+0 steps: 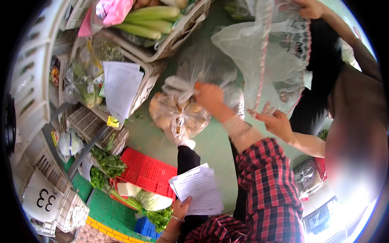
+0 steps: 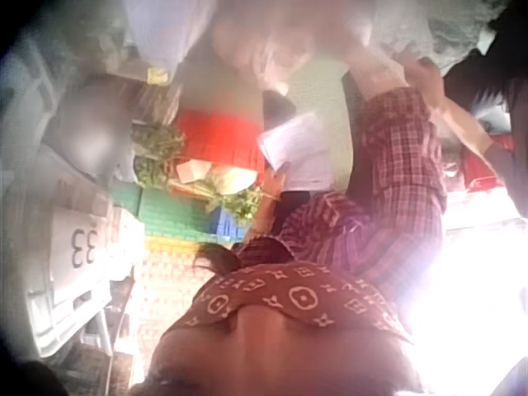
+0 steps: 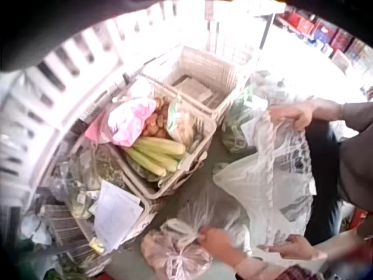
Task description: The person sorts various vegetables and packaged food items from numbered plastic crates into a white mesh bag while referencing a paper checklist and a mobile phone.
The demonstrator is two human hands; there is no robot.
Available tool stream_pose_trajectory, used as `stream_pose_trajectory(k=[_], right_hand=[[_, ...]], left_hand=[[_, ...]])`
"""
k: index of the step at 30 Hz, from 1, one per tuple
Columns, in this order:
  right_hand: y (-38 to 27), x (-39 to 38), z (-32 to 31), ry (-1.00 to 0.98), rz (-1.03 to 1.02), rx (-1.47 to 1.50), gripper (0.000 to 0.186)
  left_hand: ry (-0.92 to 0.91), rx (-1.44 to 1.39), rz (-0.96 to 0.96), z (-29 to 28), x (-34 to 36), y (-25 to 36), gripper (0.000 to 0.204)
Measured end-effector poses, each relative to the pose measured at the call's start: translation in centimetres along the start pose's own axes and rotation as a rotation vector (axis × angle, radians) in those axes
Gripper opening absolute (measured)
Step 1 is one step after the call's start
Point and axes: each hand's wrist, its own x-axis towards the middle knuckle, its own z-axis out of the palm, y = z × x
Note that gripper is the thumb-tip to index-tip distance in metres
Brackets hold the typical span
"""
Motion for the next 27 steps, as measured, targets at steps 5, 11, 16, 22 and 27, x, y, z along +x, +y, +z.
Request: stream_pose_trajectory(k=[5,11,16,22,27], right_hand=[[-5.1,-9.7,-9.1,-0.066,0.023,0.256,0.014],[-9.6,-23.0,-18.4,-0.146,0.144,0.469,0.025],[-10.7,-25.7,-27.9,-0.118,0.364,0.769,0.016],[-4.3,-20.3,-30.4,0.041,0.239,0.754,0.020],[6.3,-11.6,-31.1,0.243,0.388,1.326,0.024]], left_hand=[[0.041,-0.331,-0.154,-0.2,-0.5,-1.3,0.028],[-0.466,-1.604,-0.212,1.4,1.9,0.7,0.044],[-0.579,-1.566,-0.128,4.3,4.2,5.6,0.040],[-0.784,-1.414,0.018,9.3,8.7,13.0,0.036],[-0.945,-1.358,0.073,15.9,12.7,21.2,0.033]])
